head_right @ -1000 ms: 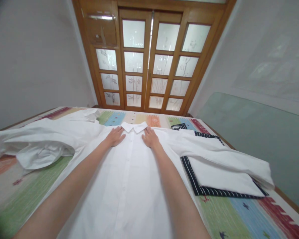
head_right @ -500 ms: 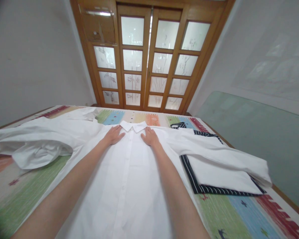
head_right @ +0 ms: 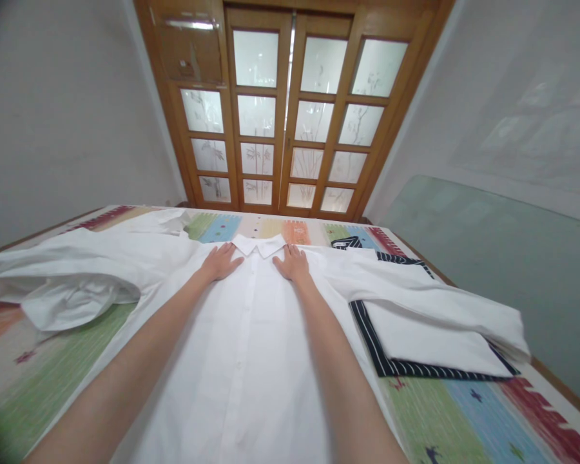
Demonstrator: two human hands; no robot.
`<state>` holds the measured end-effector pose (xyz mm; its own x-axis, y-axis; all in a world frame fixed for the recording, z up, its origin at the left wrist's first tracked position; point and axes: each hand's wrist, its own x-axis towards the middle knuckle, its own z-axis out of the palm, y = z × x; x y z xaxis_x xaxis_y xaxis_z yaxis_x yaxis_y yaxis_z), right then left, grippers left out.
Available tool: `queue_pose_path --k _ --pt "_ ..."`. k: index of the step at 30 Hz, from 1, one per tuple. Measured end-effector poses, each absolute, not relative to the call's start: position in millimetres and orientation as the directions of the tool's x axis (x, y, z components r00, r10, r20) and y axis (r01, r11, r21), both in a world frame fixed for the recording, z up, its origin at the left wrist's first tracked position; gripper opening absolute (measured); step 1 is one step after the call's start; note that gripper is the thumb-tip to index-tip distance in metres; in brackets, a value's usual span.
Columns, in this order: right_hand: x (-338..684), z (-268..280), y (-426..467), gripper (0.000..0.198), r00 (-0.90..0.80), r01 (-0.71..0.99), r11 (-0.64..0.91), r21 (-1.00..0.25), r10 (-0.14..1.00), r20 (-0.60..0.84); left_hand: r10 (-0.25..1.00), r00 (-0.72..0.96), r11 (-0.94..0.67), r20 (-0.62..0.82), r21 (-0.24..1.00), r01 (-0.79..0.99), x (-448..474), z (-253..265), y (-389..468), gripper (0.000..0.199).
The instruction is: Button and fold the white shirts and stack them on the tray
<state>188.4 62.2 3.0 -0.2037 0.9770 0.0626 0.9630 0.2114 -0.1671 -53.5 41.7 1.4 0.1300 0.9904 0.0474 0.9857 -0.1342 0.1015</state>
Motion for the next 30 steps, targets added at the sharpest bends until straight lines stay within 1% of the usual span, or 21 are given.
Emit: queue_pose_path --k 6,9,15,18,20,25,30 --pt "187 3 63 0.072 -0.168 0.973 0.175 -0.151 0.984 0.057 0.995 0.087 -0.091 0.048 0.083 0.992 -52 4 37 0.072" --pt "187 4 62 0.07 -0.171 0.973 0.176 -0.151 0.984 0.044 0.997 0.067 -0.07 0.044 0.075 0.995 -52 3 35 0.074" --pt "188 7 56 0.06 -0.184 0.968 0.206 -0.141 0.971 0.154 0.996 0.064 -0.069 0.068 0.074 0.995 -53 2 33 0.072" --pt "188 6 56 0.06 -0.189 0.966 0.214 -0.144 0.967 0.168 0.997 0.062 -0.066 0.053 0.084 0.994 -53 2 34 0.074" --pt "188 4 59 0.064 -0.187 0.968 0.207 -0.144 0.972 0.142 0.997 0.06 -0.063 0.04 0.088 0.994 -53 2 35 0.076" --pt "193 1 68 0.075 -0.176 0.973 0.175 -0.15 0.984 0.004 0.997 0.079 -0.079 0.006 0.074 0.994 -66 1 42 0.077" --pt "200 1 73 0.072 -0.142 0.981 0.133 -0.141 0.988 -0.055 0.999 0.047 -0.046 -0.012 0.037 0.998 -93 2 43 0.072"
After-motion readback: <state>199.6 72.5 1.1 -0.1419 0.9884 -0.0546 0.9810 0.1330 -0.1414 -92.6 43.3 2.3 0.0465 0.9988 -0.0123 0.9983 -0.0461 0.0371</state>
